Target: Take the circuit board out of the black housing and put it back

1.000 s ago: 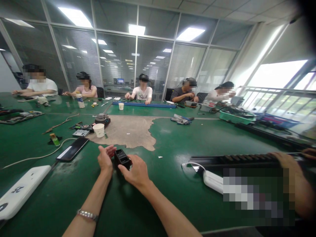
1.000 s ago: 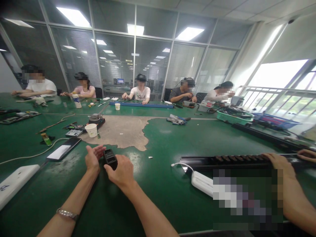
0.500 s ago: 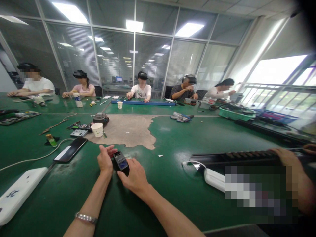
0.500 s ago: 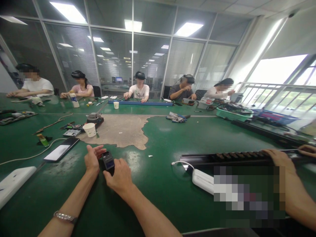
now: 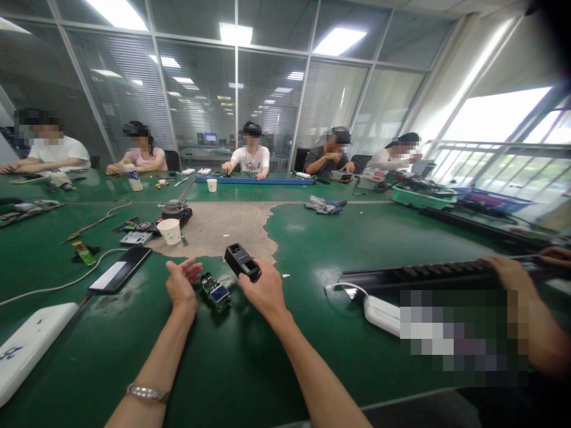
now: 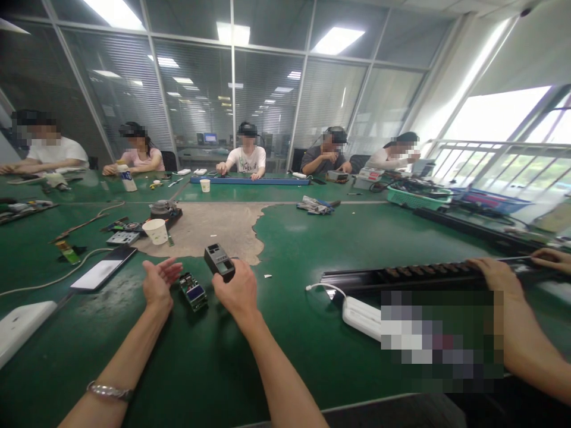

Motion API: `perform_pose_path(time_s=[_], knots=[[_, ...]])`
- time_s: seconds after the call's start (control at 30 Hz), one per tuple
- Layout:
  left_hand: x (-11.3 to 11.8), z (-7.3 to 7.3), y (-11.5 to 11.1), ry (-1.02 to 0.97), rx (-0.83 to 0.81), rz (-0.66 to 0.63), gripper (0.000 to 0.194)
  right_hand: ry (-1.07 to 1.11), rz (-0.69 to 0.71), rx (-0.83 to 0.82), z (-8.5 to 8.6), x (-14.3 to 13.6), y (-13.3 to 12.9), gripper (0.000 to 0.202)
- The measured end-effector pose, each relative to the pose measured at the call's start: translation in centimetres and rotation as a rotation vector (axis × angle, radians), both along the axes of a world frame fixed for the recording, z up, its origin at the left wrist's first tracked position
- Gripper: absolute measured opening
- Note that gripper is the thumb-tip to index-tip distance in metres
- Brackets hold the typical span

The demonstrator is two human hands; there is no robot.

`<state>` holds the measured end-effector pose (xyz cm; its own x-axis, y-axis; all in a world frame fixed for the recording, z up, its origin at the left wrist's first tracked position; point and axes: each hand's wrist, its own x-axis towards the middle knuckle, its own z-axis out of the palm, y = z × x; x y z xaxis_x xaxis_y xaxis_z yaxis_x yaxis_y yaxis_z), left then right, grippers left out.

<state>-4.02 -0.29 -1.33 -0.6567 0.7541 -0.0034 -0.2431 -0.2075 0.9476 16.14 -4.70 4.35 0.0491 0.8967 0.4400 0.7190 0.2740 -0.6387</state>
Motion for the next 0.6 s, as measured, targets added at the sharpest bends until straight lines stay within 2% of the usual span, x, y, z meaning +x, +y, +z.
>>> perform_pose_path(time_s=[0.1, 0.23, 0.4, 0.47, 0.6], knots=[[0.0, -0.1, 0.1, 0.007, -0.003, 0.007, 0.079, -0.142, -0.079, -0.157, -0.4, 1.6, 0.8, 0.026], [-0.1, -0.2, 0.2, -0.006, -0.004, 0.019, 0.079, -0.301, -0.081, -0.336, -1.0, 2.9, 1.1, 0.035], [-0.2, -0.2, 0.3, -0.009, -0.001, 0.020, 0.079, -0.341, -0.080, -0.350, -1.0, 3.7, 1.1, 0.063], [-0.2, -0.2, 0.2, -0.010, -0.005, 0.023, 0.079, -0.350, -0.082, -0.354, -0.9, 3.9, 1.2, 0.057], [0.0, 0.0, 0.2, -0.018, -0.004, 0.018, 0.080, -0.355, -0.068, -0.359, -0.9, 4.0, 1.5, 0.032]])
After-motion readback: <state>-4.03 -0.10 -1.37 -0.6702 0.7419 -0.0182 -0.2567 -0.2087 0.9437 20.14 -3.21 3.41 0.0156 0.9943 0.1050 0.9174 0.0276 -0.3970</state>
